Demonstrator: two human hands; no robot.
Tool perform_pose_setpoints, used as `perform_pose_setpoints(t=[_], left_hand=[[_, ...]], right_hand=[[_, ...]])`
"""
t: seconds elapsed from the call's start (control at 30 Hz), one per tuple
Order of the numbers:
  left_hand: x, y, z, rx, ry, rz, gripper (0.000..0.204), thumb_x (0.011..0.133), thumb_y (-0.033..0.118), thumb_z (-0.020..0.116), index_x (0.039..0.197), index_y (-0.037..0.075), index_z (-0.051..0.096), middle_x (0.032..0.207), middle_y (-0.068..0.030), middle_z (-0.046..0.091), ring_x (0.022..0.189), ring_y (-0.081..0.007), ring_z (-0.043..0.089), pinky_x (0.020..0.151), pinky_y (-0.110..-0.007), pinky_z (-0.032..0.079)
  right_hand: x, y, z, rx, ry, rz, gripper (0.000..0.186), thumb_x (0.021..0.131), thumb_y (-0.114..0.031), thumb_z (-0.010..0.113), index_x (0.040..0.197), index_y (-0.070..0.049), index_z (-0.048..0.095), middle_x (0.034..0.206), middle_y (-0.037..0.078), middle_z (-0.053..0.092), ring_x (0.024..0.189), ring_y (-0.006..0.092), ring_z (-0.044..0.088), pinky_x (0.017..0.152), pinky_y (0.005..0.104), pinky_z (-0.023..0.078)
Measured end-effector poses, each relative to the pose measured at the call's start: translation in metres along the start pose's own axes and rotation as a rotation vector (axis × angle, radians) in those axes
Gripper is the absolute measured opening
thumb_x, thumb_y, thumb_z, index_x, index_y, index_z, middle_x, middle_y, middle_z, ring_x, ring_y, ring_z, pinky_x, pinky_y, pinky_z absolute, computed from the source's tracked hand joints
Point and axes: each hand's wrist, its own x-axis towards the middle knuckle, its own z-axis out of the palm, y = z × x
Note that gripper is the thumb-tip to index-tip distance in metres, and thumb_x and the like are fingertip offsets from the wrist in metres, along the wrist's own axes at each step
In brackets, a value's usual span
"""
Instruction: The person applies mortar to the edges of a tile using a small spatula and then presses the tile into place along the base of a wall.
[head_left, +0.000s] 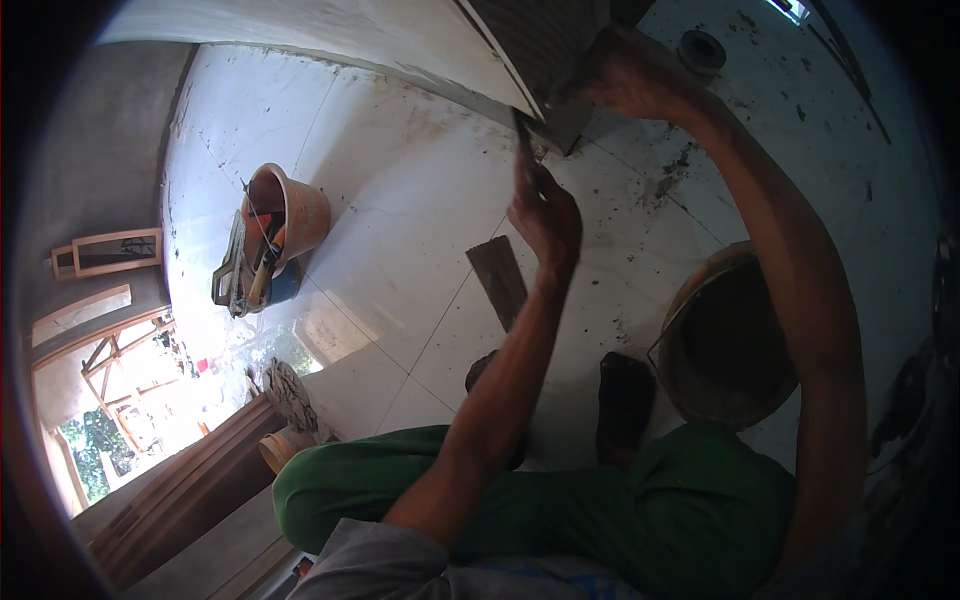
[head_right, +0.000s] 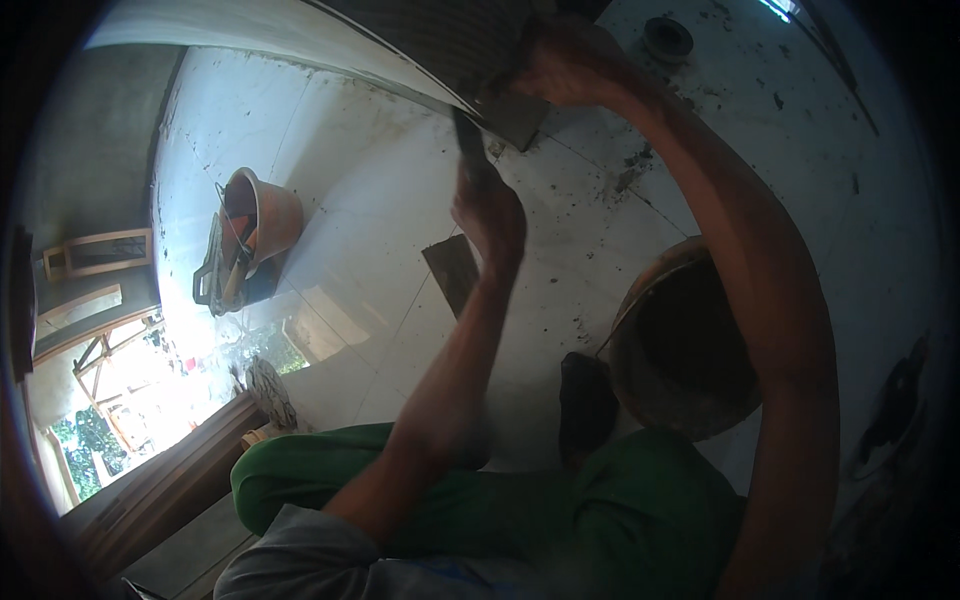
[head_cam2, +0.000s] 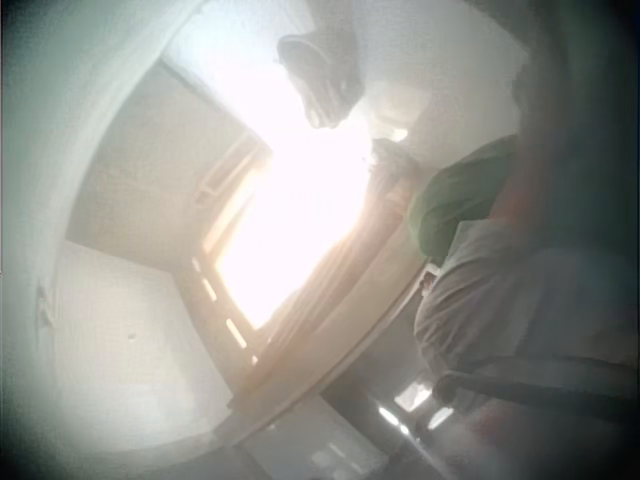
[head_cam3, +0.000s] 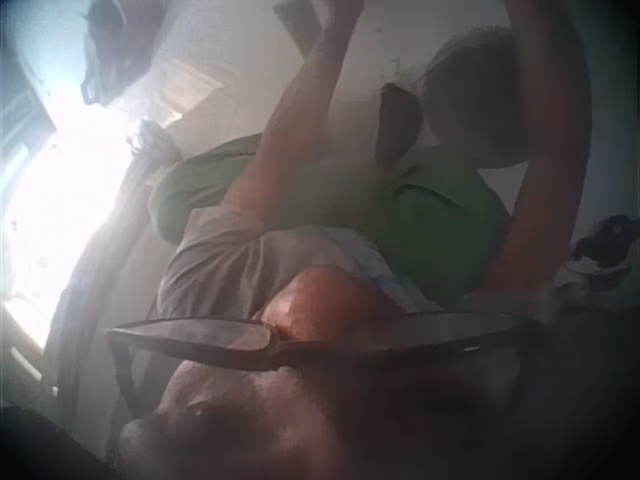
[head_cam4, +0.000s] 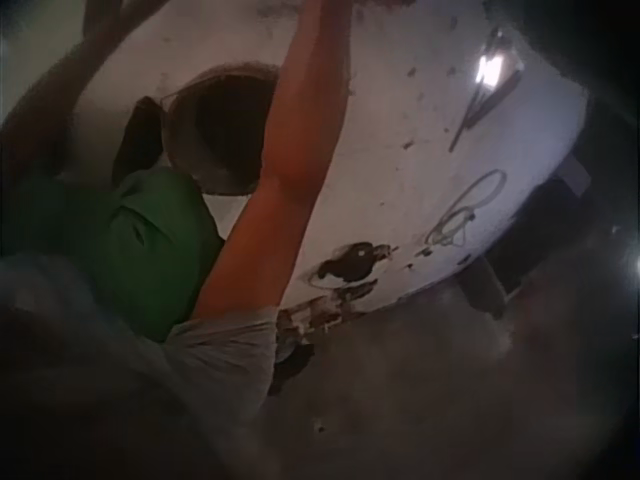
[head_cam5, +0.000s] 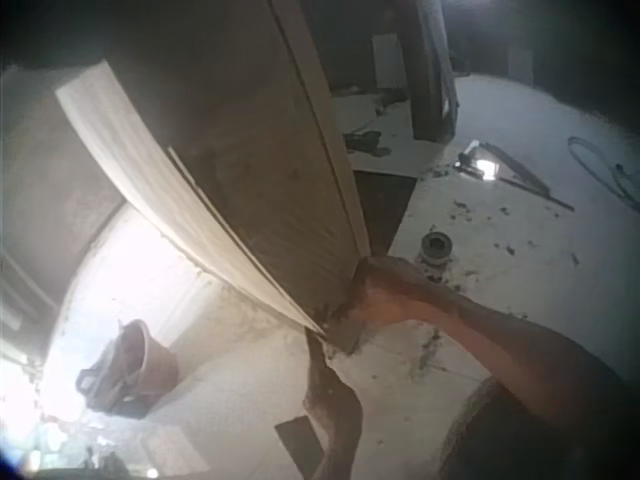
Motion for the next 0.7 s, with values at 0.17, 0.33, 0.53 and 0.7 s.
perform_pose_setpoints(t=[0.17,0.33,0.53,0.7], left_hand=[[-0.086,0.008,-0.024,-0.121,-0.096,-0.221,0.025,0.102,0.015,0.056,0.119,-0.001,0.065,0.074,-0.0191,0.062,0.063,-0.0264,0.062,0.063,-0.048,0.047],[-0.086,0.006,-0.031,-0.131,-0.149,-0.437,0.025,0.104,0.016,0.058,0.115,-0.005,0.063,0.069,-0.0122,0.063,0.061,-0.0198,0.058,0.064,-0.036,0.048],[-0.084,-0.047,-0.028,-0.886,-0.243,-0.544,0.016,0.1,0.009,0.06,0.11,-0.002,0.066,0.101,-0.0098,0.072,0.091,-0.0172,0.069,0.079,-0.04,0.055],[-0.081,-0.051,-0.03,-1.11,-0.447,-0.704,0.023,0.098,0.005,0.058,0.118,-0.005,0.064,0.116,-0.0114,0.071,0.104,-0.0238,0.072,0.096,-0.044,0.058]], right_hand=[[0.003,-0.015,-0.014,0.03,0.002,0.072,0.015,0.087,-0.023,0.074,0.099,-0.017,0.082,0.08,0.01,0.074,0.074,0.0312,0.073,0.07,0.043,0.058],[-0.003,-0.022,-0.023,0.05,0.004,0.149,0.015,0.088,-0.028,0.075,0.095,-0.017,0.083,0.078,0.011,0.074,0.073,0.0325,0.073,0.069,0.0442,0.059],[0.004,-0.037,-0.032,0.078,-0.008,0.259,0.018,0.088,-0.033,0.077,0.091,-0.017,0.083,0.076,0.011,0.073,0.072,0.0341,0.073,0.068,0.0456,0.059],[0.002,-0.044,-0.036,0.122,0.017,0.348,0.026,0.089,-0.041,0.078,0.085,-0.016,0.083,0.074,0.013,0.073,0.071,0.0362,0.073,0.066,0.0483,0.058]])
